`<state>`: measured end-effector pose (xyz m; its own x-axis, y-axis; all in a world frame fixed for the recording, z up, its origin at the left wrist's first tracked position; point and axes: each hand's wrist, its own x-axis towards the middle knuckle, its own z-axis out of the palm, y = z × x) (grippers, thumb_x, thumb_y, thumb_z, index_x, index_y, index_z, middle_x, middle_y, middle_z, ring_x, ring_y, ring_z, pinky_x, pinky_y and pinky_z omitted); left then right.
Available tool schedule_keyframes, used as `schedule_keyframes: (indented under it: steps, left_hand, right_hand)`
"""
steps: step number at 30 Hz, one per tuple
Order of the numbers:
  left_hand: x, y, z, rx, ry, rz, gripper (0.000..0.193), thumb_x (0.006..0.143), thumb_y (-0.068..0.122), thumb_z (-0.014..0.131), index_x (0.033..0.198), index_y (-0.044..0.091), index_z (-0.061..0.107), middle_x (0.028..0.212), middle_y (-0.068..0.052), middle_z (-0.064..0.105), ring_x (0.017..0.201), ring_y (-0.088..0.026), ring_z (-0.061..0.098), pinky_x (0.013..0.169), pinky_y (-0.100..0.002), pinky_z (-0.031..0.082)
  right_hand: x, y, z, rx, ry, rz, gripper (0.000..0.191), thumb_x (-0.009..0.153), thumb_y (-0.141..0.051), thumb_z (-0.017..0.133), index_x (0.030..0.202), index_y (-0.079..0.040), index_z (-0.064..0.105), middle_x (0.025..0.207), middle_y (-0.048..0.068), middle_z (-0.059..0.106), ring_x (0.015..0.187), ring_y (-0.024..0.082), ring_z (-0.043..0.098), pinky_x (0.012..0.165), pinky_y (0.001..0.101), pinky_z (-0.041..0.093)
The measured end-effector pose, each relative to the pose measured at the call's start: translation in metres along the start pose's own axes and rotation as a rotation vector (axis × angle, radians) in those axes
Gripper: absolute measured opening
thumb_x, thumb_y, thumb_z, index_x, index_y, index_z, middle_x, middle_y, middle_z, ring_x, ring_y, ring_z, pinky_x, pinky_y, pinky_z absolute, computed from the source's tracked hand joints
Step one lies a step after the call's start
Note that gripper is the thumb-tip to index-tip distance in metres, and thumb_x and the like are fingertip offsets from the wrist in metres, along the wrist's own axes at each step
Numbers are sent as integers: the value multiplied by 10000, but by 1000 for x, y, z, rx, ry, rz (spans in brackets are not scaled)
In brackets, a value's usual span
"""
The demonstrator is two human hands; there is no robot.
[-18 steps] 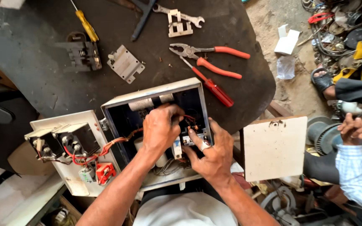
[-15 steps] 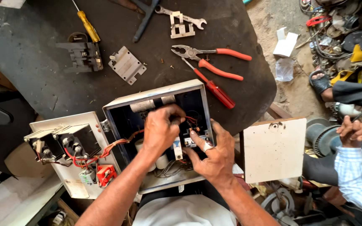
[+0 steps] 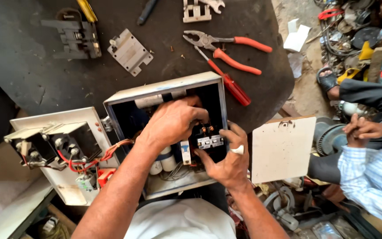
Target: The person works inside an open electrical box on a workbench, using a red screwdriver and pliers to tighten and adjust wires and terminals. They repeatedly reach into the box, manipulate components, and use tools to secure connections while another person sits nearby.
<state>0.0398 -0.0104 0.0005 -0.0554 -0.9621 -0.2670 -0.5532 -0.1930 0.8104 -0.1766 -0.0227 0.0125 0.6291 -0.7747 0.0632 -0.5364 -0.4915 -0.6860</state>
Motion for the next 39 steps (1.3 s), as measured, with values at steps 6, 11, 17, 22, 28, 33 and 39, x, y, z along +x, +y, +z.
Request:
schedule_keyframes:
  steps: [6, 11, 17, 22, 28, 33, 39]
  left_hand:
    - [8, 2, -17, 39, -161, -42, 224, 707, 23, 707, 911, 111, 737, 953, -100, 694, 909, -350, 689, 741, -462, 549]
    - [12, -9, -19, -45, -181, 143, 233, 757, 47, 717, 974, 109, 775, 952, -113, 701, 905, -328, 697, 789, -431, 547]
    - [14, -25, -16, -87, -245, 189, 277, 776, 75, 734, 1049, 92, 777, 977, -126, 700, 911, -339, 687, 794, -432, 540]
    - [11, -25, -12, -139, -202, 197, 267, 808, 58, 714, 1063, 97, 784, 974, -107, 707, 896, -326, 705, 810, -414, 562]
    - [9, -18, -9, 46, -222, 172, 371, 705, 117, 781, 1075, 84, 764, 953, -108, 680, 791, -333, 705, 682, -437, 566]
    - [7, -17, -10, 93, -215, 156, 408, 674, 91, 763, 1080, 126, 776, 989, -109, 676, 773, -341, 702, 642, -449, 568]
    - [9, -28, -7, -53, -168, 189, 364, 749, 51, 718, 1106, 110, 767, 960, -113, 680, 849, -346, 699, 721, -441, 564]
  right_hand:
    - [2, -2, -4, 30, 13, 30, 806, 669, -233, 968, 1264, -60, 452, 1310, 230, 544, 1186, 387, 600, 1011, 465, 511]
    - [0, 2, -4, 62, 11, 76, 820, 652, -238, 971, 1257, -68, 444, 1305, 231, 539, 1178, 388, 604, 994, 460, 516]
    - [0, 2, -4, 97, -5, 74, 825, 677, -212, 971, 1282, -70, 429, 1329, 221, 534, 1191, 370, 609, 1003, 450, 528]
    - [0, 3, -3, 77, -9, 76, 837, 654, -216, 980, 1269, -70, 431, 1319, 227, 538, 1183, 376, 604, 991, 457, 521]
    - [3, 1, -1, 84, -11, 72, 835, 654, -237, 980, 1263, -70, 433, 1306, 229, 534, 1173, 380, 602, 987, 452, 519]
    - [7, -2, 1, 85, -15, 73, 814, 668, -233, 974, 1263, -64, 444, 1311, 214, 541, 1174, 368, 606, 1002, 449, 516]
    - [0, 10, 3, 195, -7, 82, 823, 674, -188, 944, 1310, -54, 439, 1320, 218, 529, 1197, 363, 587, 1017, 443, 496]
